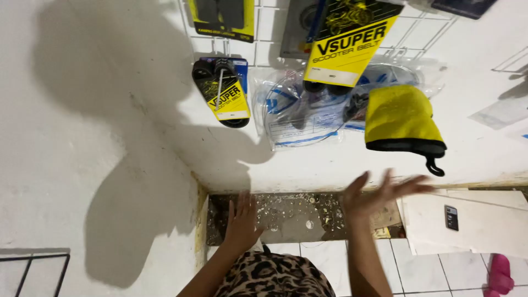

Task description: The person wipes a packaged scooter belt and other items hanging on a wall rack using a yellow cloth by hand, repeatedly rubbing the surfaces to clean them.

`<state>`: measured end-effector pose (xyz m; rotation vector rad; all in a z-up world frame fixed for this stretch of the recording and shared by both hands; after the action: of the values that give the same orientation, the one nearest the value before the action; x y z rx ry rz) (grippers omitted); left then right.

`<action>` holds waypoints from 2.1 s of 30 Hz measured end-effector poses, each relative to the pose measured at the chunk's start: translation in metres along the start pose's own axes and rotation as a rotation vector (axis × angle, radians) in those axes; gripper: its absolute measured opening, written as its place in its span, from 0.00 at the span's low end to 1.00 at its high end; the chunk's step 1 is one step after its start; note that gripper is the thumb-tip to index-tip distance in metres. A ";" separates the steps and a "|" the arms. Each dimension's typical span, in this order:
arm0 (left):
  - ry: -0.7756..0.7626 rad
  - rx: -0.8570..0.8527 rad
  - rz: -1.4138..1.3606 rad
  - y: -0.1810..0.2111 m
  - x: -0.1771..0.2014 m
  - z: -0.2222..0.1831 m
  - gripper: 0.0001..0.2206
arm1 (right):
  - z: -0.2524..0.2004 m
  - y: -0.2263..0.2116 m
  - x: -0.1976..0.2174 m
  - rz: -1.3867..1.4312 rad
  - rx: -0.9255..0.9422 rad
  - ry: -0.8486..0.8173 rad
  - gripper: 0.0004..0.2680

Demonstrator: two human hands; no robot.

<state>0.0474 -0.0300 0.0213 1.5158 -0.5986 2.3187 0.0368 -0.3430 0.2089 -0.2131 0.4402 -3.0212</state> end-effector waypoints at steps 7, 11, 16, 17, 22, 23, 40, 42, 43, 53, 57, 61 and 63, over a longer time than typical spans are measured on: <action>-0.808 -0.002 -0.301 0.012 0.011 -0.003 0.44 | 0.083 0.060 0.006 -0.368 -0.075 -0.412 0.44; -0.711 -0.047 -0.377 0.015 0.027 -0.001 0.46 | 0.117 0.024 -0.002 -0.267 0.084 -0.531 0.27; -0.706 -0.091 -0.400 0.007 0.026 -0.013 0.46 | 0.148 -0.001 0.002 -0.219 0.226 -0.462 0.17; -0.697 -0.126 -0.399 0.007 0.022 -0.018 0.45 | 0.157 0.005 0.006 0.101 0.095 -0.389 0.14; -0.702 -0.199 -0.474 -0.002 0.014 -0.037 0.44 | 0.168 0.054 0.048 0.479 -0.028 -0.026 0.13; -0.676 -0.207 -0.538 -0.005 0.012 -0.041 0.42 | 0.159 0.073 0.058 0.556 -0.178 0.085 0.10; -0.251 0.058 -1.813 -0.053 0.131 0.064 0.35 | -0.118 -0.040 -0.021 0.971 -1.668 -0.802 0.20; -0.279 0.170 -1.747 -0.044 0.079 0.063 0.22 | -0.062 -0.107 -0.007 0.954 -1.511 -1.050 0.36; -0.278 0.169 -1.749 -0.042 0.088 0.068 0.22 | -0.075 -0.094 -0.010 0.951 -1.509 -1.050 0.36; -0.098 0.422 -1.707 -0.076 0.146 0.074 0.26 | -0.084 -0.103 -0.020 1.316 -1.059 -0.994 0.15; 0.029 0.231 -1.599 -0.087 0.195 0.080 0.39 | -0.099 -0.105 -0.025 1.413 -0.919 -1.046 0.19; 0.172 0.057 -1.429 -0.092 0.183 0.070 0.23 | -0.076 -0.135 -0.026 1.261 -0.792 -1.067 0.24; 0.145 0.009 -1.350 -0.089 0.167 0.070 0.14 | -0.048 -0.156 -0.016 1.253 -0.422 -0.837 0.39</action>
<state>0.0786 0.0172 0.2146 1.1152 0.4138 1.3026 0.0362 -0.1789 0.2060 -0.7975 0.7191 -1.4293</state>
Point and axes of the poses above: each hand's wrist, its own z-axis towards the middle knuckle, its own x-axis out of the back of the hand, y = z × x, the point moved 6 cm from there along z, towards the middle knuckle, and after that the axes turned 4 degrees about z, right-handed, at the moved point
